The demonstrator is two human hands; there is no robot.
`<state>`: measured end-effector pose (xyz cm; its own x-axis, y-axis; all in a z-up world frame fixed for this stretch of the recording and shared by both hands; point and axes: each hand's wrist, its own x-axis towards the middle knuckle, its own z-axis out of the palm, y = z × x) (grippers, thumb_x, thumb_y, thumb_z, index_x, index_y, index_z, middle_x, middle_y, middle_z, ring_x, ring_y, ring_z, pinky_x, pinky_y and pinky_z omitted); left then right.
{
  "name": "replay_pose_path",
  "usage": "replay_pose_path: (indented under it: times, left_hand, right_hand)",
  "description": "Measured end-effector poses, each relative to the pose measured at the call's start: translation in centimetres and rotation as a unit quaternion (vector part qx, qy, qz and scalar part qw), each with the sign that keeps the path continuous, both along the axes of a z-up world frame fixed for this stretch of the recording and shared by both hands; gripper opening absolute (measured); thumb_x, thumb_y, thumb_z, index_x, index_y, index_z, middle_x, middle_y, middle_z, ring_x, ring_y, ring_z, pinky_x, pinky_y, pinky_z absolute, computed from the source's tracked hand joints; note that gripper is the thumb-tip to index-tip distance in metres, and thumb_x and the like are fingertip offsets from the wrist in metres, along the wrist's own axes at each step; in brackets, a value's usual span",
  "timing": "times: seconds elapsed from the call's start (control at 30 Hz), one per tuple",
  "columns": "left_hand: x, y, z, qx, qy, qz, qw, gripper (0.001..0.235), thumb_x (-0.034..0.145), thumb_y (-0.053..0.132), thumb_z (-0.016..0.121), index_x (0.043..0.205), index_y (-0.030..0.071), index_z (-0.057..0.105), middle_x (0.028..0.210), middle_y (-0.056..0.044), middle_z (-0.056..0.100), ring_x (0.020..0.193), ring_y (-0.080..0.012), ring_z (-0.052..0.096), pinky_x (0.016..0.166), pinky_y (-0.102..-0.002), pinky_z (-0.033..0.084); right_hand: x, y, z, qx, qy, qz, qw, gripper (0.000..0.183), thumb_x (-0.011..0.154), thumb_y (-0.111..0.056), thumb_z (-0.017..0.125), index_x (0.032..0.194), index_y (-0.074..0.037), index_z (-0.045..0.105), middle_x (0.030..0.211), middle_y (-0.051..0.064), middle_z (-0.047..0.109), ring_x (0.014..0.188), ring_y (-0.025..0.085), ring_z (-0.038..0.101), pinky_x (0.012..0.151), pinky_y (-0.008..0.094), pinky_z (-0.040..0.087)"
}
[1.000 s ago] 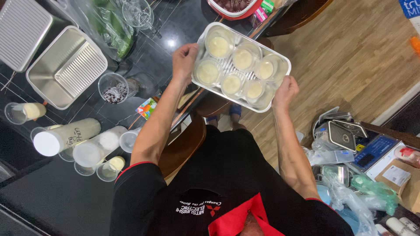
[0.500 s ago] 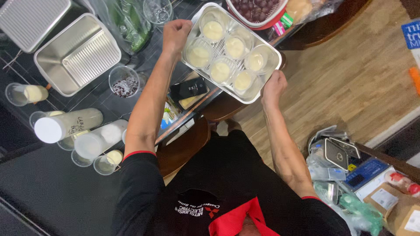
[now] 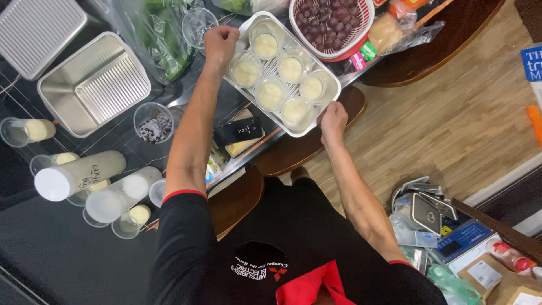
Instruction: The person places small plastic cups filled with a white liquid into a metal tray, then rinses the tray under running water and returns the cups to the tray. The person handles the cups and tray repeatedly, arranging them on the countertop.
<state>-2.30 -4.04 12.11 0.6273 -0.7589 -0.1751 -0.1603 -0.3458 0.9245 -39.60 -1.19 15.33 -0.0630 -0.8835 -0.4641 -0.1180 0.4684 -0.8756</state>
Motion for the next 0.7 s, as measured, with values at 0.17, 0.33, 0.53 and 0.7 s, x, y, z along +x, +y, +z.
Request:
replay_pose_path:
  times: [0.17,0.33,0.53,0.7]
  left_hand:
    - [0.1,-1.5,-1.7,0.039,-0.067,-0.003,0.997,0.016,0.088,0.017,0.075,0.092,0.003,0.08,0.077,-0.007,0.077,0.067,-0.0143,0.071,0.066,-0.032,0.055]
    - [-0.1,-3.0,-3.5,0.01,-0.093,-0.007,0.996,0.015,0.086,0.017,0.076,0.089,0.003,0.079,0.08,-0.01,0.079,0.069,-0.019,0.075,0.068,-0.034,0.058]
    - [-0.3,-3.8,-5.0,0.026,-0.114,-0.014,0.993,0.016,0.086,0.019,0.076,0.089,0.004,0.079,0.079,-0.012,0.077,0.07,-0.0229,0.074,0.068,-0.037,0.056]
    - [-0.1,-4.2,-5.9,0.023,-0.137,-0.005,0.99,0.016,0.085,0.02,0.074,0.088,0.006,0.079,0.08,-0.013,0.077,0.073,-0.0267,0.074,0.071,-0.039,0.057]
  right_hand:
    - [0.2,0.0,-1.2,0.089,-0.016,0.013,0.996,0.028,0.104,-0.022,0.043,0.092,-0.003,0.059,0.068,0.005,0.057,0.055,0.013,0.055,0.046,0.031,0.049]
    - [0.0,-0.2,-2.0,0.098,-0.006,0.05,0.994,0.03,0.105,-0.021,0.043,0.088,0.0,0.057,0.073,0.007,0.06,0.061,0.015,0.06,0.052,0.035,0.058]
    - [-0.2,-0.5,-2.7,0.115,-0.017,0.061,0.991,0.032,0.106,-0.023,0.041,0.089,-0.001,0.056,0.076,0.008,0.06,0.062,0.017,0.062,0.056,0.036,0.062]
    - [0.4,-0.8,-2.7,0.123,-0.024,0.064,0.99,0.031,0.105,-0.022,0.043,0.088,0.0,0.056,0.076,0.01,0.062,0.063,0.02,0.067,0.057,0.038,0.065]
